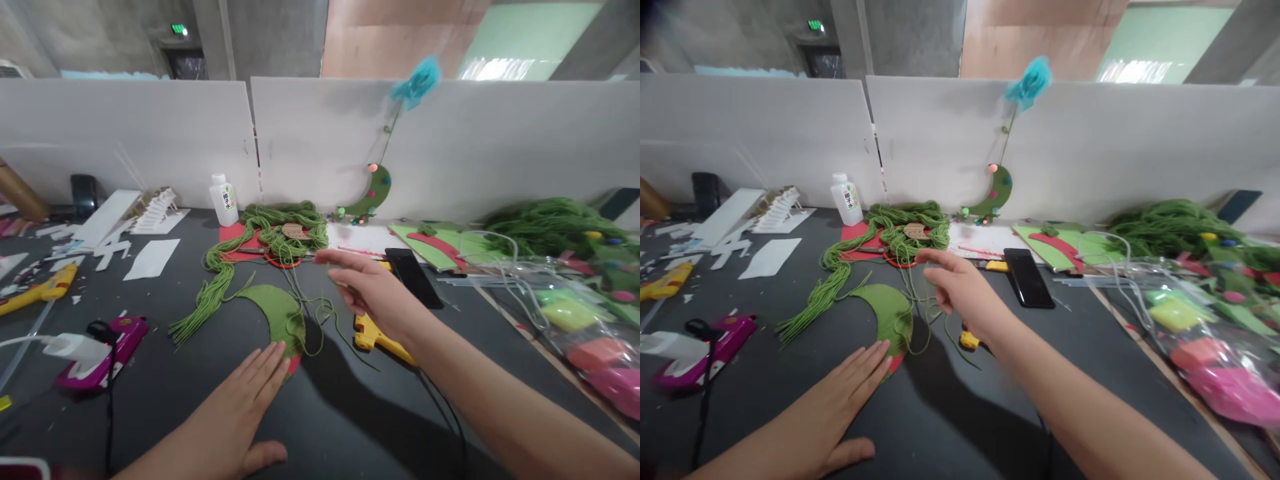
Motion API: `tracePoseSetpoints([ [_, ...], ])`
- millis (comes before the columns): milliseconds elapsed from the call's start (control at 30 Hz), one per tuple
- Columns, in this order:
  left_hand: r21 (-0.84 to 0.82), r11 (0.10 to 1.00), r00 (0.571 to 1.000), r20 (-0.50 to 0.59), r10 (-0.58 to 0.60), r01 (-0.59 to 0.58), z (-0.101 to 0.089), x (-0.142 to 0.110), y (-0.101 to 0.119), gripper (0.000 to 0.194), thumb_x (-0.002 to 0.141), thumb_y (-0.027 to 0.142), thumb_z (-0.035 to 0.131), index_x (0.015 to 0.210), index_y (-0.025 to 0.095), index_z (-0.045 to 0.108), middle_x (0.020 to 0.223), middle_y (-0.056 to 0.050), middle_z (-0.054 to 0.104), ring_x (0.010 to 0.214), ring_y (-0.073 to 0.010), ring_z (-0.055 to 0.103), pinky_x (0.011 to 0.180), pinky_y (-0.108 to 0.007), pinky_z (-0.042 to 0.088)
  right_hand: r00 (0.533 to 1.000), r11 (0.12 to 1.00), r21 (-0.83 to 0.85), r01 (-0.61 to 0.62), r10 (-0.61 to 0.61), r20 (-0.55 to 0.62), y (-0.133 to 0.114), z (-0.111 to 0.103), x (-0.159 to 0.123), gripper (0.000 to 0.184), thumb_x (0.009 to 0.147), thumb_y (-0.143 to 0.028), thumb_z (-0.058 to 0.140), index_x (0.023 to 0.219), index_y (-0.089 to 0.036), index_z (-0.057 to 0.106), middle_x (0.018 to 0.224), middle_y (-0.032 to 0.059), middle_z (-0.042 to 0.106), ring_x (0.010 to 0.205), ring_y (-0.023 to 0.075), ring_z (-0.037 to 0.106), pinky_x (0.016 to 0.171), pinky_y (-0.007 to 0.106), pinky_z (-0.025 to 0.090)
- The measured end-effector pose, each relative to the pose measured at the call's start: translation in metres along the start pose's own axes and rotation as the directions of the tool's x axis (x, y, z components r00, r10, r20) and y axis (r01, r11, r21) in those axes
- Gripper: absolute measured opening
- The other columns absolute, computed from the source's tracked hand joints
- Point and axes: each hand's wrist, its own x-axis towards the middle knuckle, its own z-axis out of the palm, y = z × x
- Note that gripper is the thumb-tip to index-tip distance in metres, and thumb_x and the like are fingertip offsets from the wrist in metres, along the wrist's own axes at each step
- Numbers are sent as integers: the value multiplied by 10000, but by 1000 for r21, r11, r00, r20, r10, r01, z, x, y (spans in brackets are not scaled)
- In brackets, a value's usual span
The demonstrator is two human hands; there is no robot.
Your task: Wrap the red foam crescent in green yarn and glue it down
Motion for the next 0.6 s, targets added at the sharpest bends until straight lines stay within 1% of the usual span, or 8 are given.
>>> tracePoseSetpoints([
  [100, -262, 960, 994, 73, -79, 96, -9, -1, -10, 787, 835, 464, 518, 1452, 323, 49, 1538, -41, 93, 1392, -310, 101, 1093, -545, 185, 999, 994, 103, 34, -34, -4, -14, -8, 7, 417, 706, -100, 514, 1104, -190, 598, 666, -17, 584, 517, 91, 522, 496, 220, 465],
  [200, -601, 769, 963, 4, -268, 216, -27, 5, -24, 610, 908, 425, 392, 1443, 376, 103, 1496, -13, 318, 1360, -232, 285, 1095, -473, 252, 994, 993, 118, 24, -36, 103, -22, -7, 12, 510, 669, -34, 505, 1148, -197, 567, 933, 30, 635, 669, 111, 609, 644, 253, 517],
  [267, -663, 722, 905, -158, -394, 199, -43, 19, -26, 437, 864, 403, 498, 1289, 307, 462, 1394, -43, 476, 1310, -254, 372, 1100, -449, 246, 977, 990, 144, 0, -31, 212, -19, 2, 17, 568, 655, -13, 505, 1191, -199, 532, 1061, 48, 613, 793, 132, 626, 709, 265, 526],
  [300, -705, 689, 879, -209, -429, 169, -51, 28, -25, 349, 841, 388, 540, 1168, 270, 562, 1339, -58, 524, 1273, -261, 414, 1095, -436, 258, 963, 986, 167, -12, -34, 269, -16, 8, 20, 601, 656, -11, 504, 1224, -207, 502, 1109, 53, 596, 854, 141, 622, 751, 280, 526],
  [333, -788, 608, 867, -230, -442, 101, -59, 39, -22, 348, 819, 367, 575, 1149, 260, 564, 1316, -62, 538, 1238, -253, 452, 1074, -416, 296, 944, 982, 185, -27, -36, 327, -11, 15, 23, 633, 661, -10, 496, 1258, -219, 468, 1125, 53, 590, 898, 146, 616, 797, 299, 519],
  [400, -938, 344, 893, -189, -407, -42, -71, 61, -13, 463, 761, 324, 647, 1201, 264, 514, 1259, -59, 575, 1163, -231, 516, 1012, -377, 376, 903, 977, 204, -61, -33, 429, -2, 26, 31, 706, 654, 7, 445, 1315, -238, 395, 1088, 49, 606, 950, 149, 610, 877, 331, 489],
  [500, -994, 101, 910, -84, -407, -46, -81, 86, -1, 186, 780, 311, 625, 929, 199, 635, 855, -35, 672, 877, -188, 613, 840, -317, 462, 886, 976, 208, -60, -43, 461, 6, 28, 44, 759, 617, 15, 389, 1332, -237, 347, 1156, 71, 582, 1038, 167, 589, 887, 341, 488],
  [600, -995, 91, 904, -12, -426, 29, -80, 95, 0, 220, 832, 333, 566, 709, 167, 643, 486, 41, 484, 608, -131, 552, 694, -253, 437, 935, 979, 175, 101, -154, 319, 6, 7, 59, 677, 628, -14, 417, 1268, -233, 408, 1319, 66, 475, 1087, 171, 567, 923, 331, 471],
])
